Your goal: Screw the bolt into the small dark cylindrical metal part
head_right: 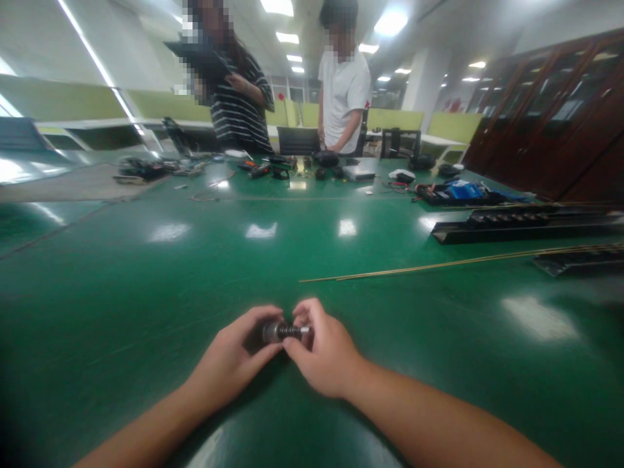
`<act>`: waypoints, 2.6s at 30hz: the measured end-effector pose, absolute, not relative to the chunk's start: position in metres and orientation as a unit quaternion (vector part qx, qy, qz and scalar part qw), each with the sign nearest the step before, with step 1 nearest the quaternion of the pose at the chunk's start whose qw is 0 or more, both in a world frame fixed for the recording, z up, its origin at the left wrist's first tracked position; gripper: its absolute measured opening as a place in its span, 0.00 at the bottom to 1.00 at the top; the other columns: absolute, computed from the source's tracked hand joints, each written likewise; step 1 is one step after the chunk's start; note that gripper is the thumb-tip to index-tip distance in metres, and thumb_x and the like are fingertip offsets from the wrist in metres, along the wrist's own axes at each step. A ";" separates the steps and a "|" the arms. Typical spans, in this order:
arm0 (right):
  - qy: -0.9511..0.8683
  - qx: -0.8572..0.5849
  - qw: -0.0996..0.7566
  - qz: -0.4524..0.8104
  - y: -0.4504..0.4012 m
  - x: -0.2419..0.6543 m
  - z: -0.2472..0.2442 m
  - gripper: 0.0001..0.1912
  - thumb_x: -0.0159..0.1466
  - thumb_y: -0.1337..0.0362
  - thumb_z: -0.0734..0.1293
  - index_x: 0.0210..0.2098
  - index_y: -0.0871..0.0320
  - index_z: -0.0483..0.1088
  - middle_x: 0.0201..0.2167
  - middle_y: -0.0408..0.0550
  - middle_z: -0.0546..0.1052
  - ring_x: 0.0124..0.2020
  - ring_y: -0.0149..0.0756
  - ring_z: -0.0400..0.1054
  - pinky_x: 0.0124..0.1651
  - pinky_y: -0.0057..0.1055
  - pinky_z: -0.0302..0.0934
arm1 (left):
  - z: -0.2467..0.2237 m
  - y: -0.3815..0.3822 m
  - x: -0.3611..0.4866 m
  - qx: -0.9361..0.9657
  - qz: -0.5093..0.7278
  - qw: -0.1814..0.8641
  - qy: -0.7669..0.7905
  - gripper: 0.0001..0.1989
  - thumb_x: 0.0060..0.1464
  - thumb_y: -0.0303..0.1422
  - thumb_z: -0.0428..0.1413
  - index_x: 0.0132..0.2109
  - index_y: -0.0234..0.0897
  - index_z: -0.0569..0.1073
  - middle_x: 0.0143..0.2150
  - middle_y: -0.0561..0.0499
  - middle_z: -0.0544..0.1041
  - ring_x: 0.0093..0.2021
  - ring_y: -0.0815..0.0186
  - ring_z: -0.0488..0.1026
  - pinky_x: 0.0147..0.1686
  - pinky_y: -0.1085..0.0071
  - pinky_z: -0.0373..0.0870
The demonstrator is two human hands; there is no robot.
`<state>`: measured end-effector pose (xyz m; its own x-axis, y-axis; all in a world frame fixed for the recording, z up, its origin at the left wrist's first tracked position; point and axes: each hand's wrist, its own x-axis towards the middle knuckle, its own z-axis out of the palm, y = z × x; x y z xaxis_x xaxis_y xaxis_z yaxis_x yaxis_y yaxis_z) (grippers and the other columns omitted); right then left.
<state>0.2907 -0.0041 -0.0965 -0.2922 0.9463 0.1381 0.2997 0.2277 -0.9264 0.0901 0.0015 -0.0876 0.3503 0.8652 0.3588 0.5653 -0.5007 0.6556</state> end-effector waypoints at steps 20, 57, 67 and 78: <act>-0.705 -0.461 0.367 0.394 -0.002 0.293 -0.085 0.05 0.61 0.66 0.68 0.38 0.56 0.71 0.32 0.41 0.75 0.33 0.33 0.68 0.36 0.28 0.59 | -0.079 0.000 0.094 0.803 0.346 0.240 0.423 0.08 0.59 0.31 0.57 0.46 0.41 0.72 0.41 0.52 0.75 0.41 0.66 0.73 0.42 0.71 0.69; -0.683 -0.461 0.370 0.430 0.004 0.293 -0.092 0.04 0.62 0.63 0.67 0.35 0.57 0.72 0.30 0.41 0.76 0.29 0.31 0.67 0.34 0.27 0.60 | -0.078 0.005 0.091 0.816 0.354 0.177 0.421 0.11 0.58 0.37 0.61 0.47 0.42 0.77 0.41 0.51 0.80 0.40 0.65 0.77 0.40 0.72 0.72; -0.691 -0.462 0.361 0.424 0.003 0.294 -0.093 0.06 0.64 0.61 0.67 0.35 0.57 0.72 0.29 0.41 0.74 0.28 0.30 0.65 0.34 0.26 0.58 | -0.079 0.005 0.089 0.811 0.350 0.178 0.434 0.12 0.57 0.38 0.60 0.48 0.42 0.77 0.42 0.51 0.80 0.41 0.64 0.77 0.42 0.70 0.73; -0.690 -0.466 0.351 0.428 0.004 0.294 -0.089 0.07 0.64 0.61 0.66 0.34 0.58 0.72 0.27 0.41 0.73 0.29 0.31 0.65 0.33 0.26 0.57 | -0.084 0.006 0.086 0.792 0.349 0.191 0.463 0.12 0.57 0.40 0.60 0.47 0.43 0.77 0.44 0.52 0.81 0.43 0.63 0.78 0.47 0.69 0.73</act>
